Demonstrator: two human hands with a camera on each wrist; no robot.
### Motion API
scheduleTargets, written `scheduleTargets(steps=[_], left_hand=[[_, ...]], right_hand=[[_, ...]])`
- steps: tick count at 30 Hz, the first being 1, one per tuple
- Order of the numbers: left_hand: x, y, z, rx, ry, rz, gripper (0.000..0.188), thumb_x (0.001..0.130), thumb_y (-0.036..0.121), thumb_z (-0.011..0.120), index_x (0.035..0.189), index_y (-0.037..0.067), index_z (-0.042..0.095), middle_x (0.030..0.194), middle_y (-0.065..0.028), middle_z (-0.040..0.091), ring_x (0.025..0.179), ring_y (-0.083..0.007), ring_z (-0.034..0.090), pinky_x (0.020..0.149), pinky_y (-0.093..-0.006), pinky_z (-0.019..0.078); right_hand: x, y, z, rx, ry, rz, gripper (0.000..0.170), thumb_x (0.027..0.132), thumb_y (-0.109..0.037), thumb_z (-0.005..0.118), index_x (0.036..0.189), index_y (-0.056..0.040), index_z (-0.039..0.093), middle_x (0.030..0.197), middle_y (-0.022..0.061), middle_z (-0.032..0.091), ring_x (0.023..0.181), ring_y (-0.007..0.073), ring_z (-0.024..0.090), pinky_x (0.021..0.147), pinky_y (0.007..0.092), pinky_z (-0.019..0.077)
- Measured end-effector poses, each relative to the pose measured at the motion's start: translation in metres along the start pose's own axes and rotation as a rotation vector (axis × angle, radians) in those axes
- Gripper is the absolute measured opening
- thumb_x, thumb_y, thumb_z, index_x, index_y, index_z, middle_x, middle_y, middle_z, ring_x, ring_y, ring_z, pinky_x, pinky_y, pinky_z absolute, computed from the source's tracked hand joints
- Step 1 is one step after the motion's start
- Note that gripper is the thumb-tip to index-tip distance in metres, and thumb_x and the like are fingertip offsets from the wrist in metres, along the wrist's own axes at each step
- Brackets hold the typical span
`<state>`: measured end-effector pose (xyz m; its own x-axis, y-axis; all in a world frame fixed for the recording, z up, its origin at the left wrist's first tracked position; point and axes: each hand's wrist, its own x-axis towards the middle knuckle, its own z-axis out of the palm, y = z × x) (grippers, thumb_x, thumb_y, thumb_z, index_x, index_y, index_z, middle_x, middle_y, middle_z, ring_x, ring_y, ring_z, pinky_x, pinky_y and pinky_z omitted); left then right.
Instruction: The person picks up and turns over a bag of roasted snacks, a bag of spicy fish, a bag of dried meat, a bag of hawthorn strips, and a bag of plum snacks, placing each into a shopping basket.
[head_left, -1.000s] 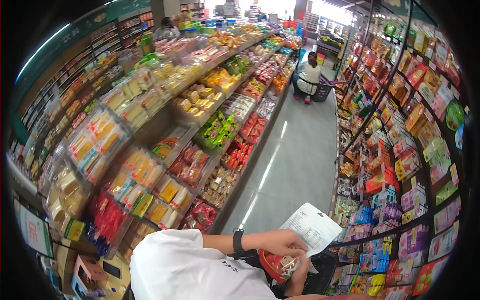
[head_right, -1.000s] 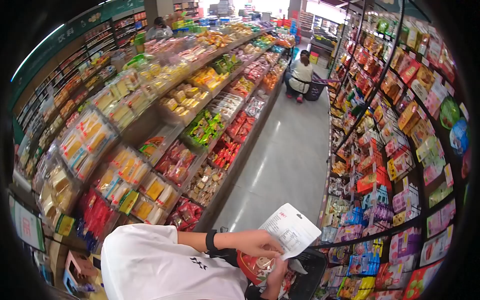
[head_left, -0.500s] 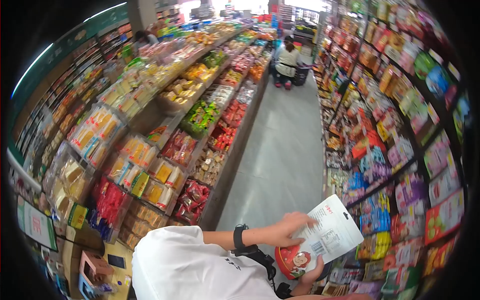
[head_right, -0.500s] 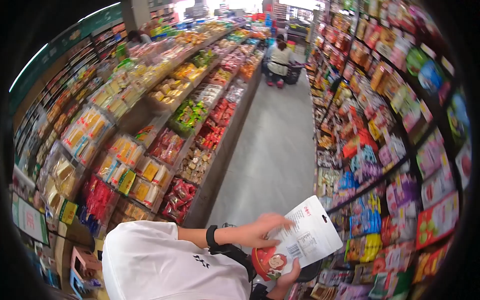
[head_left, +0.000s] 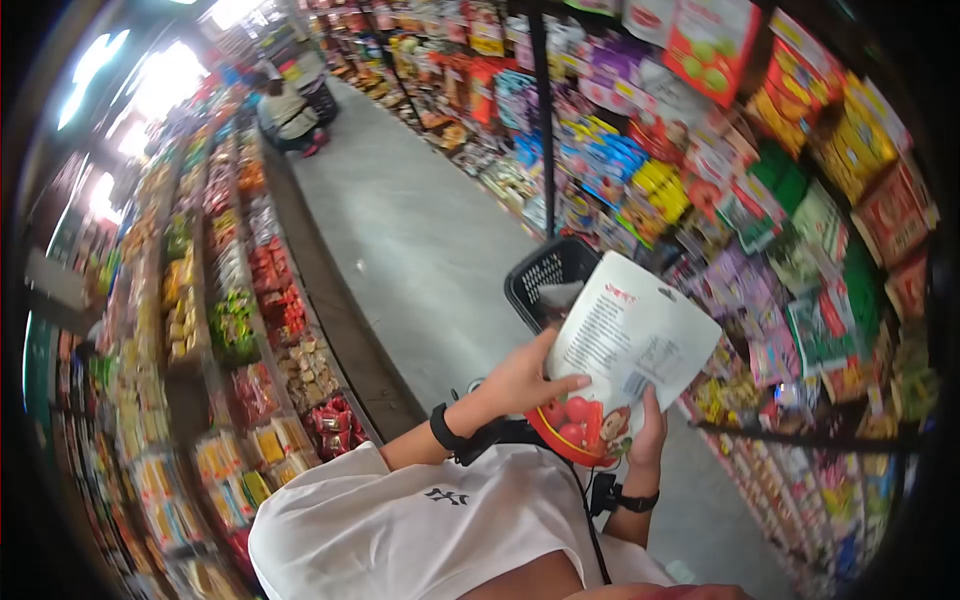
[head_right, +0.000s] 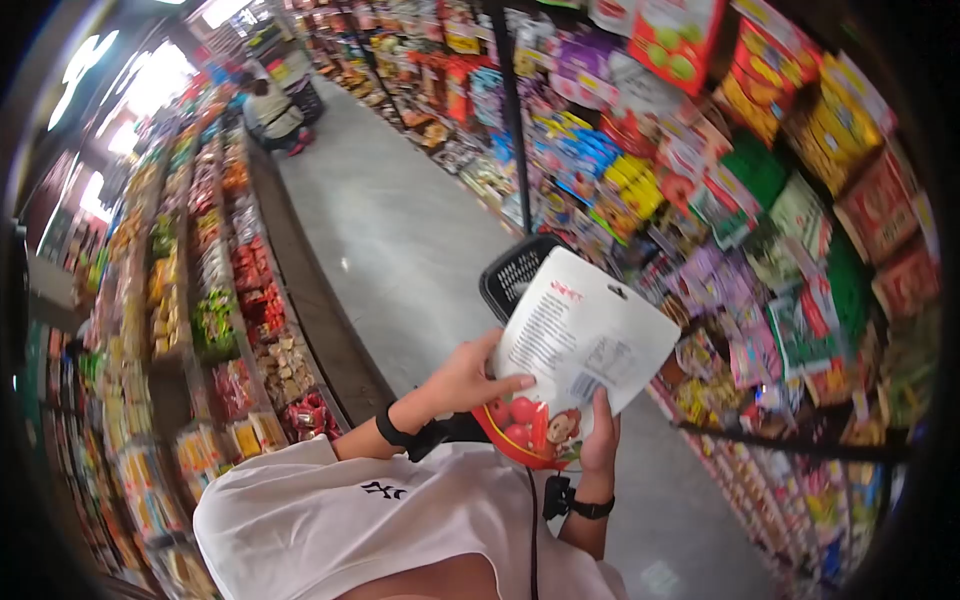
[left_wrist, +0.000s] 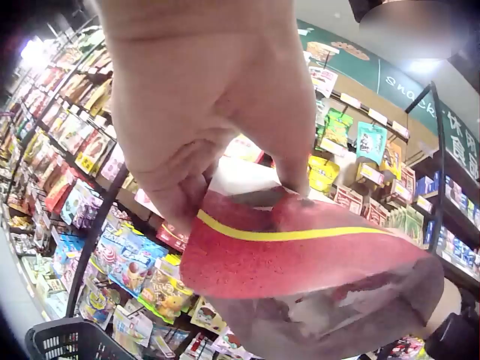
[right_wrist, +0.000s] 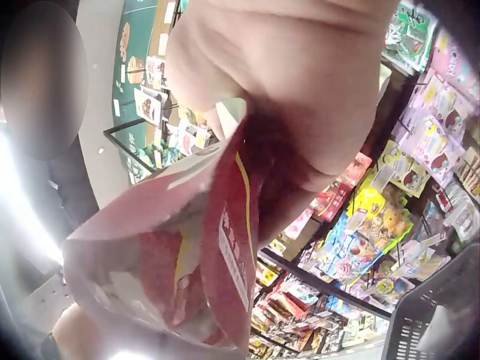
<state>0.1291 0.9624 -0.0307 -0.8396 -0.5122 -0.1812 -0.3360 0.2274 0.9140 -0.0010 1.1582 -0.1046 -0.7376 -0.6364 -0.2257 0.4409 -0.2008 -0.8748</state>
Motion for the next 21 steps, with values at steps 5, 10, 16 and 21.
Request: scheduleTargets(steps=[5,10,16,21], left_hand=[[0.003,-0.009,0.001,0.124,-0.001,-0.035,0.054,0.086,0.028,0.085,0.122,-0.002,0.058,0.090,-0.0113,0.075,0.073,-0.0130,0.071,0.066,-0.0301,0.0567],[0.000,-0.016,-0.031,-0.040,0.020,-0.126,0.052,0.087,0.020,0.084,0.122,-0.005,0.056,0.095,-0.0109,0.074,0.076,-0.0114,0.069,0.066,-0.0282,0.0563],[-0.016,-0.047,-0.088,-0.093,0.090,-0.035,0.051,0.089,0.018,0.082,0.125,-0.006,0.054,0.105,-0.0112,0.073,0.088,-0.0123,0.070,0.073,-0.0287,0.0571],[-0.026,-0.077,-0.135,-0.207,0.218,0.027,0.054,0.086,0.030,0.085,0.120,-0.003,0.059,0.096,-0.0156,0.075,0.081,-0.0192,0.073,0.073,-0.0336,0.0562]], right_hand=[[0.005,0.002,0.004,-0.048,0.032,-0.018,0.049,0.109,-0.026,0.049,0.145,0.0068,0.048,0.147,0.0105,0.053,0.134,0.0201,0.048,0.114,0.0326,0.0339],[0.023,-0.002,0.036,-0.163,-0.087,-0.002,0.045,0.109,-0.026,0.050,0.142,0.0054,0.052,0.142,0.0093,0.058,0.129,0.0179,0.052,0.111,0.0317,0.0367],[0.040,-0.010,0.096,-0.392,-0.252,-0.012,0.043,0.109,-0.027,0.051,0.139,0.0033,0.055,0.134,0.0079,0.063,0.121,0.0154,0.055,0.106,0.0317,0.0409],[0.053,-0.005,0.157,-0.502,-0.314,-0.048,0.044,0.109,-0.029,0.051,0.137,0.0033,0.056,0.128,0.0085,0.066,0.117,0.0165,0.058,0.105,0.0324,0.0422]])
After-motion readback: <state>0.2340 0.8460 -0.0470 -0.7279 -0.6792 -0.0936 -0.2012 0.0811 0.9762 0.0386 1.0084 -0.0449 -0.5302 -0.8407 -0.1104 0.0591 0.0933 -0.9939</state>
